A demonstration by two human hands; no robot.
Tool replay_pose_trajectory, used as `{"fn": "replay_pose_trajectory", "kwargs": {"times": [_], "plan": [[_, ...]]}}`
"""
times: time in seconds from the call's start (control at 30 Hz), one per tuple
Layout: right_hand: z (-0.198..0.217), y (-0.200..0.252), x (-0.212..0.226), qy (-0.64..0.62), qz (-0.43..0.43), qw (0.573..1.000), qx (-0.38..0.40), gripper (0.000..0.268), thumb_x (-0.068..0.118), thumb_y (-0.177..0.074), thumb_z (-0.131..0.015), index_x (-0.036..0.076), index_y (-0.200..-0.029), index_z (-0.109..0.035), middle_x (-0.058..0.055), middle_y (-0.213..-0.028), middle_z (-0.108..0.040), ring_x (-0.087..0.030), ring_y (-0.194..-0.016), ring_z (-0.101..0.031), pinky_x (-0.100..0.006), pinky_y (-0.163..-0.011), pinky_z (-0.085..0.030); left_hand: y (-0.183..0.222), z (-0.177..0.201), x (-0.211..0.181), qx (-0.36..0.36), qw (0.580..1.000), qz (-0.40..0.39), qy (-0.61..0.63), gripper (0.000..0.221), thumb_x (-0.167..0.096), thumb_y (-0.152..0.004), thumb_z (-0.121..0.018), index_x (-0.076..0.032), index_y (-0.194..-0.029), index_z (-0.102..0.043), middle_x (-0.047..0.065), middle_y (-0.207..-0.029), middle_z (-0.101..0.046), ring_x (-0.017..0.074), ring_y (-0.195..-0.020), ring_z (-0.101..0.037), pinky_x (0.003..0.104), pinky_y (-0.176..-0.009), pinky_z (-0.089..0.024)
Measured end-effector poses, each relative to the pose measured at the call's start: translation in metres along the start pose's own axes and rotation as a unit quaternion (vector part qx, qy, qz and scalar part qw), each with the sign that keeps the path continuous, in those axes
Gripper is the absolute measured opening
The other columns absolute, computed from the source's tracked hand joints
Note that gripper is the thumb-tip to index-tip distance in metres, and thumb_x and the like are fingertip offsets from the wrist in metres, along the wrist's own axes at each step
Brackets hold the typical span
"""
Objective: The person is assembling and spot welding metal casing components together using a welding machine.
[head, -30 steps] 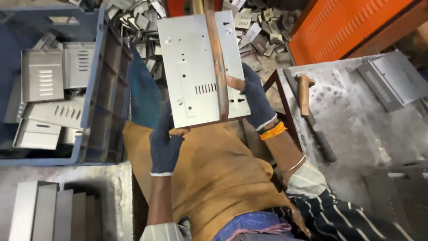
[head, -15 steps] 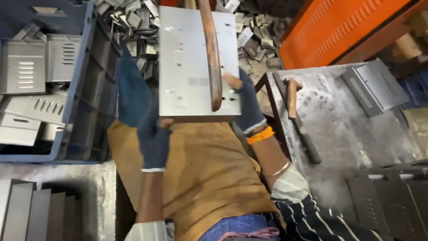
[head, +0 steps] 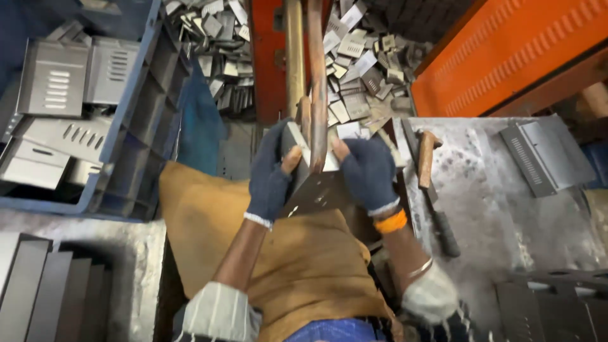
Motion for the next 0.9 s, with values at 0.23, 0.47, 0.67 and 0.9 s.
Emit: {"fn": "replay_pose_trajectory", "kwargs": {"times": [0.23, 0.47, 0.67, 0.9], "plan": [[0.021, -0.021, 0.036, 0.113, 0.115, 0.987, -0.024, 0.038, 0.028, -0.09, -0.076, 0.008, -0.059, -0.065, -0.015, -0.054, -0.056, -0.036, -0.052, -0.057, -0.048, -0.052, -0.041, -0.004, -0.018, -0.006, 0.184, 0.979, -0.043, 0.071, 0.103, -0.044, -0.092, -0.076, -0.011, -0.169, -0.017, 0.008, -0.177, -0.018, 0.0227, -0.163, -0.022, 0.039, -0.133, -0.023], [0.026, -0.015, 0.047, 0.132, 0.194, 0.972, -0.025, 0.041, 0.024, -0.093, -0.075, 0.008, -0.059, -0.059, -0.015, -0.059, -0.056, -0.038, -0.058, -0.056, -0.05, -0.059, -0.041, 0.0, -0.02, -0.009, 0.202, 0.978, -0.031, 0.038, 0.111, -0.041, -0.085, -0.081, -0.011, -0.171, -0.016, 0.007, -0.18, -0.014, 0.0219, -0.167, -0.013, 0.039, -0.135, -0.019], [0.024, -0.015, 0.05, 0.141, 0.18, 0.973, 0.006, 0.042, 0.023, -0.092, -0.075, 0.009, -0.057, -0.059, -0.014, -0.057, -0.056, -0.037, -0.054, -0.055, -0.05, -0.057, -0.041, 0.003, -0.022, 0.004, 0.193, 0.978, 0.003, 0.077, 0.112, -0.05, -0.085, -0.079, -0.01, -0.17, -0.018, 0.007, -0.179, -0.018, 0.0221, -0.167, -0.018, 0.039, -0.135, -0.019], [0.019, -0.016, 0.044, 0.142, 0.168, 0.975, -0.014, 0.03, 0.023, -0.082, -0.073, 0.01, -0.058, -0.061, -0.015, -0.059, -0.056, -0.037, -0.057, -0.058, -0.05, -0.057, -0.042, -0.001, -0.021, 0.035, 0.168, 0.98, 0.009, 0.103, 0.107, -0.054, -0.085, -0.081, -0.01, -0.166, -0.027, 0.009, -0.169, -0.035, 0.0234, -0.158, -0.032, 0.038, -0.13, -0.027]]}}
Point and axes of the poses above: each hand's wrist, its own y-axis away from the middle knuckle, its own z-axis out of the back of the hand, x = y × z, the point moved 8 cm from there along -y, towards the middle knuckle
